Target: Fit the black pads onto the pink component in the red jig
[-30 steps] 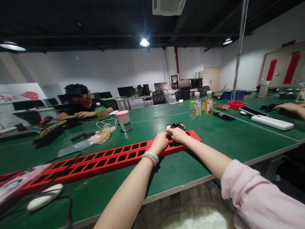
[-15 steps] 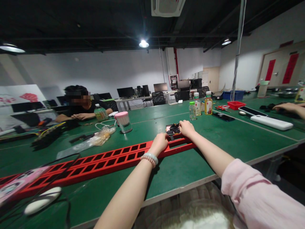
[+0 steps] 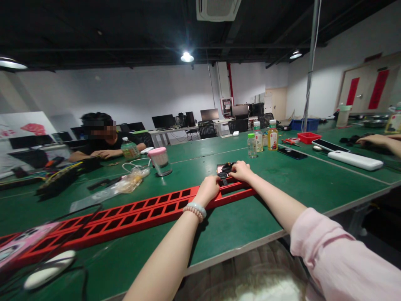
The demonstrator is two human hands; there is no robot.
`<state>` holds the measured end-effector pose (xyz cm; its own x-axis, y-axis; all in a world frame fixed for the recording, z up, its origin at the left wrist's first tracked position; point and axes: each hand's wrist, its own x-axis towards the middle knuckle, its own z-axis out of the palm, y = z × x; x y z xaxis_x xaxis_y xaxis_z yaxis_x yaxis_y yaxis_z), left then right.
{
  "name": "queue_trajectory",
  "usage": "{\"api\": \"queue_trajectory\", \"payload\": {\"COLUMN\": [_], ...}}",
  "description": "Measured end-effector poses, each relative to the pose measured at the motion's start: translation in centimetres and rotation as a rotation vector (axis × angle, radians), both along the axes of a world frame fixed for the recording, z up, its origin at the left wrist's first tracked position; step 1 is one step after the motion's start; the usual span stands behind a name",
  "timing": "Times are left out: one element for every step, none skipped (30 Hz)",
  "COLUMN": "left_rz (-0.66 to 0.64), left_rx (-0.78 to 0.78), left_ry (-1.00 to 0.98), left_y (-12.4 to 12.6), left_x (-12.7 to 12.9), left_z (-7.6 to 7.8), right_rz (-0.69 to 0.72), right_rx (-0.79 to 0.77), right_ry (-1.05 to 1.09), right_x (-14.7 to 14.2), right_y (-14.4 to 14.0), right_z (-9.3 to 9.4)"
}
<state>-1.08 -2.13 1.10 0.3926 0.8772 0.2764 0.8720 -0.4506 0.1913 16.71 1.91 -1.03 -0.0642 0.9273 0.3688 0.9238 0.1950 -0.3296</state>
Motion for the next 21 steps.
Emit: {"api": "queue_trajectory", "payload": {"left_rz": [-0.001, -0.001, -0.002, -0.003, -0.004, -0.007, -0.01, -0.014, -0.016, -0.018, -0.019, -0.019, -0.02, -0.022, -0.024, -0.025, -0.026, -0.027, -0.028, -0.03, -0.032], "left_rx": [0.002, 0.004, 0.006, 0.009, 0.012, 0.015, 0.018, 0.021, 0.025, 0.03, 0.035, 0.041, 0.046, 0.051, 0.055, 0.058, 0.062, 0.066, 0.069, 0.072, 0.075], "left_ry": [0.003, 0.006, 0.009, 0.012, 0.015, 0.017, 0.02, 0.022, 0.023, 0.024, 0.025, 0.027, 0.028, 0.03, 0.033, 0.036, 0.039, 0.042, 0.044, 0.046, 0.047], "left_y": [0.0, 0.0, 0.0, 0.0, 0.1, 0.1, 0.1, 0.2, 0.2, 0.3, 0.3, 0.4, 0.5, 0.6, 0.6, 0.7, 0.8, 0.9, 0.9, 0.9, 1.0], "left_x": [0.0, 0.0, 0.0, 0.0, 0.0, 0.0, 0.0, 0.0, 0.0, 0.0, -0.1, -0.1, -0.1, -0.1, -0.1, -0.1, -0.1, -0.1, -0.1, 0.0, 0.0], "left_z": [0.0, 0.0, 0.0, 0.0, 0.0, 0.0, -0.1, -0.1, -0.1, -0.1, -0.2, -0.2, -0.2, -0.3, -0.3, -0.3, -0.3, -0.3, -0.3, -0.3, -0.3], "right_rz": [-0.003, -0.008, -0.014, -0.019, -0.023, -0.025, -0.023, -0.018, -0.013, -0.007, -0.003, 0.002, 0.007, 0.012, 0.018, 0.024, 0.029, 0.033, 0.036, 0.039, 0.041], "right_rx": [-0.005, -0.009, -0.014, -0.02, -0.027, -0.032, -0.037, -0.039, -0.039, -0.037, -0.035, -0.033, -0.033, -0.032, -0.03, -0.026, -0.02, -0.012, -0.004, 0.005, 0.013], "right_ry": [0.003, 0.006, 0.009, 0.013, 0.017, 0.019, 0.021, 0.022, 0.021, 0.02, 0.02, 0.02, 0.02, 0.021, 0.022, 0.023, 0.024, 0.025, 0.026, 0.027, 0.029], "right_x": [0.0, -0.1, -0.1, -0.1, 0.0, 0.0, 0.0, 0.0, 0.0, 0.1, 0.1, 0.1, 0.1, 0.1, 0.1, 0.2, 0.2, 0.3, 0.3, 0.4, 0.4], "right_y": [0.0, 0.1, 0.1, 0.2, 0.2, 0.2, 0.3, 0.3, 0.3, 0.3, 0.3, 0.3, 0.3, 0.3, 0.3, 0.2, 0.1, 0.0, -0.1, -0.1, -0.2], "right_z": [0.0, 0.0, 0.0, 0.0, 0.0, 0.0, 0.1, 0.1, 0.2, 0.2, 0.2, 0.3, 0.3, 0.4, 0.4, 0.5, 0.6, 0.7, 0.9, 1.0, 1.1]}}
